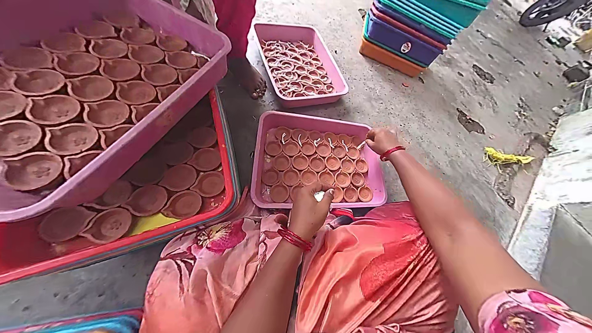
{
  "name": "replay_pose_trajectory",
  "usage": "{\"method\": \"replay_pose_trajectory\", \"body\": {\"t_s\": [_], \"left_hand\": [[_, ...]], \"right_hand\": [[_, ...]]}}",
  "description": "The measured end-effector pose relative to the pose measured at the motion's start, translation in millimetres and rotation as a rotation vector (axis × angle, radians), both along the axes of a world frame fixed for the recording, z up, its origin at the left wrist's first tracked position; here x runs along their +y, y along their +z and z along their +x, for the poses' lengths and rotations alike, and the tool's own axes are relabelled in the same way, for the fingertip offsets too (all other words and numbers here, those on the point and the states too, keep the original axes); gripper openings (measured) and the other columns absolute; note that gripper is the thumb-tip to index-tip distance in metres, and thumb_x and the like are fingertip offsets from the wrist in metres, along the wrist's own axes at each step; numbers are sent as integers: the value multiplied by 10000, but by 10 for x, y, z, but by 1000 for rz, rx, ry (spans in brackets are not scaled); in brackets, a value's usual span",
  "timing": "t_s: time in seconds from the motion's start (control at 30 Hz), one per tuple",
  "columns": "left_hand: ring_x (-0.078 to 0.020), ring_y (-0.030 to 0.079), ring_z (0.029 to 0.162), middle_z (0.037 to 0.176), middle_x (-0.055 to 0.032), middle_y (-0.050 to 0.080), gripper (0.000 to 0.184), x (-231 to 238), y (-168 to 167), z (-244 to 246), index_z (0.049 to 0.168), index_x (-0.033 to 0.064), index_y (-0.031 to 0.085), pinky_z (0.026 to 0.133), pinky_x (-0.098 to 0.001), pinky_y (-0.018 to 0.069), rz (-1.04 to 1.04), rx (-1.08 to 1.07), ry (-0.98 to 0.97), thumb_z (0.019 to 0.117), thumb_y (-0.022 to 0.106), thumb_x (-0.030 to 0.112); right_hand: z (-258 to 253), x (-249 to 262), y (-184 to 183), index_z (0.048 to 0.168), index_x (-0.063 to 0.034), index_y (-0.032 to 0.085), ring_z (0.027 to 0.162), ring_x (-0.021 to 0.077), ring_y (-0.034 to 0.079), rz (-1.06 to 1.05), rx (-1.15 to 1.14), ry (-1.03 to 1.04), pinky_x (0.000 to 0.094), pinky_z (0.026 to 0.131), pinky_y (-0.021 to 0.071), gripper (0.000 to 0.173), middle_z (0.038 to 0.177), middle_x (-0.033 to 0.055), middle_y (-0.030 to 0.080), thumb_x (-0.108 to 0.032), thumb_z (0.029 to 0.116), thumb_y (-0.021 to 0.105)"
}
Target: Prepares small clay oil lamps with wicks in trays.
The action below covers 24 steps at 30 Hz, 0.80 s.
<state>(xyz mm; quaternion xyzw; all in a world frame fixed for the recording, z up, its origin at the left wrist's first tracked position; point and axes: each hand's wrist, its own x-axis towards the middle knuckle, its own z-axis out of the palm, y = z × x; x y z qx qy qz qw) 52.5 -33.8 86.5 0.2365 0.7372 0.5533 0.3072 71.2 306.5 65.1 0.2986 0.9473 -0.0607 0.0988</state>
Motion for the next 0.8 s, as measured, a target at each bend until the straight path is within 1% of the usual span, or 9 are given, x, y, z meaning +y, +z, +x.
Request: {"method": "replay_pose_trajectory", "body": {"t_s": [0.07, 0.13, 0.2, 0.27, 0.37, 0.47, 0.63, 0.73, 0.8], "left_hand": [[-40, 655, 862, 956, -27, 726, 174, 18, 19, -3, 1030, 49, 747, 829, -259, 526, 2, -20, -45, 987, 603, 136], [-31, 657, 874, 978, -12, 726, 173, 42, -20, 23, 1034, 72, 747, 829, -254, 530, -14, -33, -62, 987, 601, 150], [-39, 664, 849, 958, 1, 734, 159, 70, -81, 41, 1019, 91, 755, 801, -275, 541, -16, -33, -49, 982, 618, 162], [-35, 661, 844, 961, 1, 730, 166, 80, -79, 17, 1034, 87, 751, 794, -266, 539, -10, -41, -48, 982, 612, 161], [-17, 663, 875, 981, -4, 734, 170, 64, -86, 16, 1031, 73, 744, 820, -239, 538, 31, -41, -35, 974, 608, 156], [-26, 675, 862, 954, 20, 740, 155, 71, -136, 54, 1002, 98, 751, 807, -260, 549, 43, -37, -13, 963, 615, 161], [-31, 669, 880, 965, 13, 736, 153, 54, -129, 50, 1007, 96, 751, 819, -277, 545, 47, -53, -11, 966, 618, 158], [-29, 656, 848, 940, 1, 724, 122, 54, -132, 43, 1009, 69, 739, 791, -250, 538, 119, -105, 61, 947, 654, 130], [-74, 656, 877, 972, -35, 705, 130, 59, -106, 35, 1054, 34, 710, 810, -274, 543, 189, -234, 131, 939, 662, 72]], "right_hand": [[-62, 44, -268, 1067, -12, 739, 1127, 445, 640, 116, 132, -43, 693, 952, 389, 249, 1131, 235, 708, -196, 986, 592], [-102, 77, -495, 1048, 0, 737, 1120, 432, 647, 219, 225, -59, 678, 956, 398, 251, 1125, 224, 714, -196, 986, 593], [-107, 108, -642, 1036, 8, 738, 1125, 446, 638, 254, 197, -29, 697, 974, 386, 226, 1118, 228, 712, -166, 972, 609], [-77, 152, -724, 1000, 19, 741, 1134, 469, 623, 242, 119, 29, 715, 958, 376, 187, 1096, 234, 718, -131, 940, 647], [-30, 160, -707, 1011, -13, 761, 1201, 469, 585, 173, 8, 38, 723, 994, 344, 192, 1121, 213, 722, -169, 925, 689], [1, 152, -681, 999, -26, 770, 1242, 470, 557, 143, -32, 45, 725, 1017, 324, 200, 1116, 196, 729, -197, 910, 712], [52, 162, -707, 996, -61, 783, 1284, 459, 529, 127, -71, 86, 731, 1034, 305, 175, 1129, 162, 737, -195, 904, 720], [98, 185, -686, 1026, -58, 781, 1279, 478, 519, 82, -60, 147, 748, 1034, 299, 216, 1155, 183, 721, -181, 849, 780], [168, 213, -678, 1058, -71, 776, 1245, 482, 537, 72, 0, 175, 734, 1007, 327, 278, 1164, 200, 706, -196, 810, 798]]}}
